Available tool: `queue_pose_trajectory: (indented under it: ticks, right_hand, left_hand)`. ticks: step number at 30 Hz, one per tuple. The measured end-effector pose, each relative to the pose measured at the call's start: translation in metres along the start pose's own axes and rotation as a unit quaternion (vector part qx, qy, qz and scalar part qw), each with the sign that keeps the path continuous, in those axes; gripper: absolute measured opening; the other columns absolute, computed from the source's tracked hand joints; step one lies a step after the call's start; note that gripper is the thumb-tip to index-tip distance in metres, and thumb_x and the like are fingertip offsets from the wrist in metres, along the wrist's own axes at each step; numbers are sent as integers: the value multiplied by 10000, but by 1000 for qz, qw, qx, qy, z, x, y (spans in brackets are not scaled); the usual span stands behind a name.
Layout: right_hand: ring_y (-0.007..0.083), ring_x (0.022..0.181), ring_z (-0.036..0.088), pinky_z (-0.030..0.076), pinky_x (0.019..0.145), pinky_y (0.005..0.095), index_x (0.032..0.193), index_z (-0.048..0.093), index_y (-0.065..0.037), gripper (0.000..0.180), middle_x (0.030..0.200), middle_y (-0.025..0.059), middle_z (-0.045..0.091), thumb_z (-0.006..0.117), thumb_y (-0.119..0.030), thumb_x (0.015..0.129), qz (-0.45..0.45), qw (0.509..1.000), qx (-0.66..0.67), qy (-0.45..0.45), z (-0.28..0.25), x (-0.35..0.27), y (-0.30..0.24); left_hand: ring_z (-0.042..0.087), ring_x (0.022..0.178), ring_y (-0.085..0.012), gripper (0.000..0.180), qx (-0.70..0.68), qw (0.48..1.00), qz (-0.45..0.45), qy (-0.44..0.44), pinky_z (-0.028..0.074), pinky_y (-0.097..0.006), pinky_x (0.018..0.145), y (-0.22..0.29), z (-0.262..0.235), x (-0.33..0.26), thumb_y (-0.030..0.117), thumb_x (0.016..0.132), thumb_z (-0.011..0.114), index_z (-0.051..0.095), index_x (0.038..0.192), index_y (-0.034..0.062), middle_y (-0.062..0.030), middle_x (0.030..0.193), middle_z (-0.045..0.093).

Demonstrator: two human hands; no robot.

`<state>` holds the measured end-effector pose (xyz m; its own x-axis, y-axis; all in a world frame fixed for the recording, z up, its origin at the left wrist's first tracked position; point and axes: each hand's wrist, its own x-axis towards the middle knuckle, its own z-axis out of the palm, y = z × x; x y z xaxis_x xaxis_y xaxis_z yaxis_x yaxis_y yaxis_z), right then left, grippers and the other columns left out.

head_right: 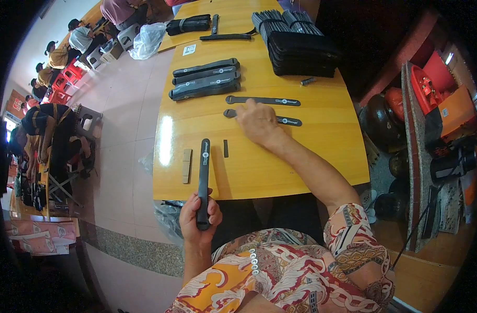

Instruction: Assembling small metal components onto leather or synthetic straps at a workstation.

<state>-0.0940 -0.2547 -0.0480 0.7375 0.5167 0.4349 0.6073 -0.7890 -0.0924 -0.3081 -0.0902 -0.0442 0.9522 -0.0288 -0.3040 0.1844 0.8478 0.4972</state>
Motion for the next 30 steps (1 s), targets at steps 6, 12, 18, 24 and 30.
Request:
queue_pose_trajectory:
  ticks: [6,12,18,24,30]
  right_hand:
    - [303,679,607,509,587,401,798,611,-36,169,771,163,561,563,-195,834,95,995,-13,3,0,-15,39]
    - [329,793,595,500,651,395,868,607,-49,190,836,172,562,545,-228,856,57,998,-2,-31,13,-2,69]
    - [331,750,597,494,636,401,914,596,-35,163,802,160,583,545,-177,853,23,998,28,43,-10,-14,42]
    - [368,737,581,471,630,406,920,555,27,179,807,193,582,531,51,744,-4,941,337,15,-62,-97,-67]
    - [346,707,577,458,601,403,894,528,17,219,787,169,573,570,94,694,18,924,382,13,-81,-131,-106]
  left_hand:
    - [487,539,-191,327,-56,998,-36,-19,370,-295,475,-2,-1,6,205,896,453,456,1143,-9,-129,756,530]
    - [455,584,-179,429,-139,986,-87,-37,366,-302,513,-8,5,16,276,922,416,403,1244,-7,-119,859,514]
    - [424,620,-184,419,-194,973,-118,-40,350,-318,561,-13,5,21,283,950,371,382,1283,29,-100,844,475]
    - [446,626,-187,397,-190,976,-100,-20,359,-316,555,-27,-6,22,285,957,365,400,1269,42,-97,804,487]
    - [526,608,-200,220,-168,981,-99,22,406,-311,538,-33,-6,23,271,946,412,486,1021,77,-100,782,555]
